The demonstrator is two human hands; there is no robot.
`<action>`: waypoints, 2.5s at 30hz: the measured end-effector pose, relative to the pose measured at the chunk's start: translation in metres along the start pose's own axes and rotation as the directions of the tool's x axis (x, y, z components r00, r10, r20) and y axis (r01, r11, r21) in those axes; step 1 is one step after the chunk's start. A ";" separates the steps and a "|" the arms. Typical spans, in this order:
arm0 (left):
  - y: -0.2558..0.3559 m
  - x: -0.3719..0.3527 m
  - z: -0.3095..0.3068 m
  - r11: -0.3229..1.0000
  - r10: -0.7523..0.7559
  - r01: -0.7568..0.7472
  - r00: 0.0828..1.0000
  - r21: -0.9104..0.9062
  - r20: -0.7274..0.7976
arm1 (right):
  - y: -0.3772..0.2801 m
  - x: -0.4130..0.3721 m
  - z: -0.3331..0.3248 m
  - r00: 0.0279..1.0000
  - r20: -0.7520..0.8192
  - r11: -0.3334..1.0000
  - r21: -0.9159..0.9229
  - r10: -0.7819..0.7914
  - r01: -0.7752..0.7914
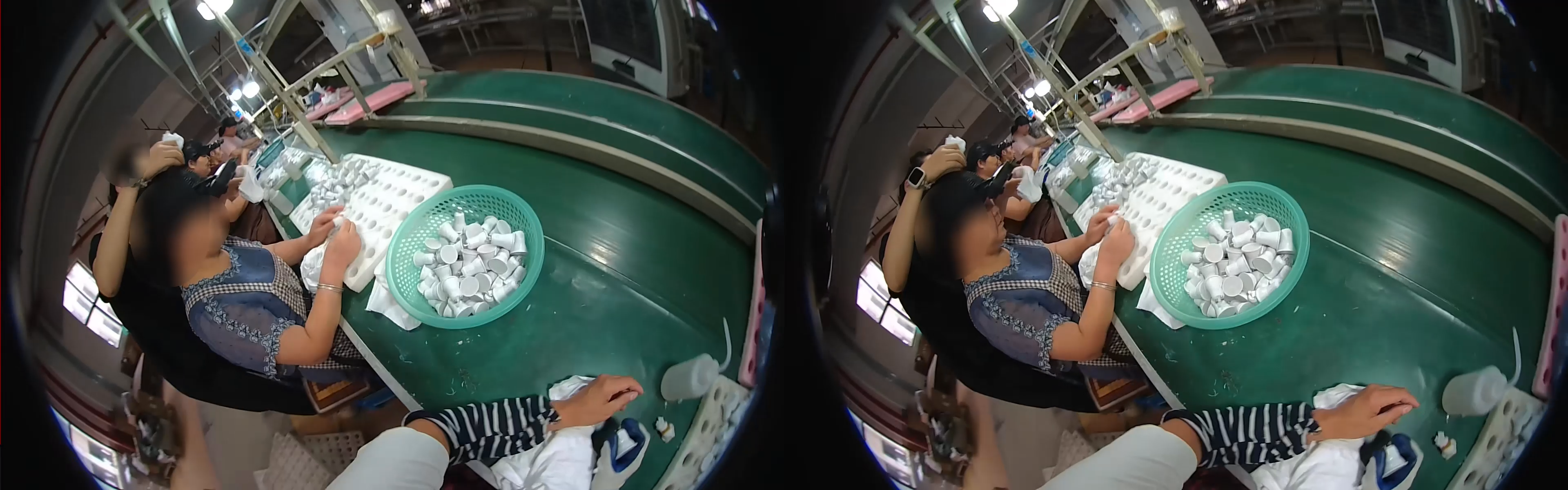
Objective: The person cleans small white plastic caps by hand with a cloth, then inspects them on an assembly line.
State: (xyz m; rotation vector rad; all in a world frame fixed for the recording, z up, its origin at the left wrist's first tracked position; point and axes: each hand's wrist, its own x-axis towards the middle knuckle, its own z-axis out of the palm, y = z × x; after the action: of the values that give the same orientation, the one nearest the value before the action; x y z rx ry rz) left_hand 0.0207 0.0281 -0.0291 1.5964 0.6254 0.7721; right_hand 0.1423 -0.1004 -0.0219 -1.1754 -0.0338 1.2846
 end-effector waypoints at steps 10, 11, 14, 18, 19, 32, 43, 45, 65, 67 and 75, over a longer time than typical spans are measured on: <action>-0.003 0.006 -0.012 0.984 0.171 -0.177 0.977 -0.036 -0.127 | 0.031 -0.006 0.082 0.438 0.126 0.422 -0.137 -0.890 0.896; -0.001 0.004 -0.012 0.988 0.144 -0.149 0.984 -0.045 -0.102 | 0.038 -0.005 0.090 0.353 0.047 0.346 -0.113 -0.934 0.931; -0.001 0.000 -0.014 0.986 0.148 -0.154 0.984 -0.058 -0.101 | 0.053 -0.033 0.081 0.400 0.111 0.312 -0.454 -0.910 0.835; -0.001 0.002 -0.010 0.986 0.152 -0.157 0.985 -0.061 -0.078 | 0.025 -0.030 0.036 0.881 0.335 0.546 -0.693 -0.334 0.471; 0.003 0.002 -0.011 0.989 0.128 -0.131 0.990 -0.068 -0.051 | 0.031 -0.017 0.025 0.850 0.352 0.540 -0.659 -0.393 0.523; -0.008 -0.010 0.011 0.959 0.283 -0.273 0.942 0.078 -0.181 | -0.005 0.081 0.003 0.623 0.558 0.083 -0.705 -0.549 0.704; -0.002 -0.006 0.014 0.931 -0.251 0.201 0.958 -0.304 -0.136 | -0.023 0.030 0.028 0.556 0.612 -0.011 -0.678 -0.563 0.735; 0.017 -0.007 0.011 0.899 -0.289 0.239 0.953 -0.367 -0.088 | -0.028 0.033 0.019 0.565 0.625 0.035 -0.654 -0.538 0.756; 0.017 -0.004 0.013 0.870 -0.327 0.291 0.944 -0.398 -0.026 | -0.031 0.037 0.020 0.537 0.708 -0.113 -0.646 -0.458 0.755; 0.014 -0.004 0.022 0.898 -0.297 0.252 0.952 -0.360 -0.073 | -0.031 0.038 0.019 0.543 0.707 -0.102 -0.646 -0.453 0.756; 0.023 -0.004 0.015 0.835 -0.362 0.294 0.930 -0.466 -0.062 | -0.035 0.037 0.021 0.527 0.711 -0.047 -0.614 -0.465 0.788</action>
State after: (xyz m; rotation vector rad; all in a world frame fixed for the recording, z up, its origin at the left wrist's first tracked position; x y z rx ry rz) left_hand 0.0292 0.0125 -0.0079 0.9764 0.7434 0.7144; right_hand 0.1682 -0.0536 -0.0086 -1.5555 -1.6543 0.3741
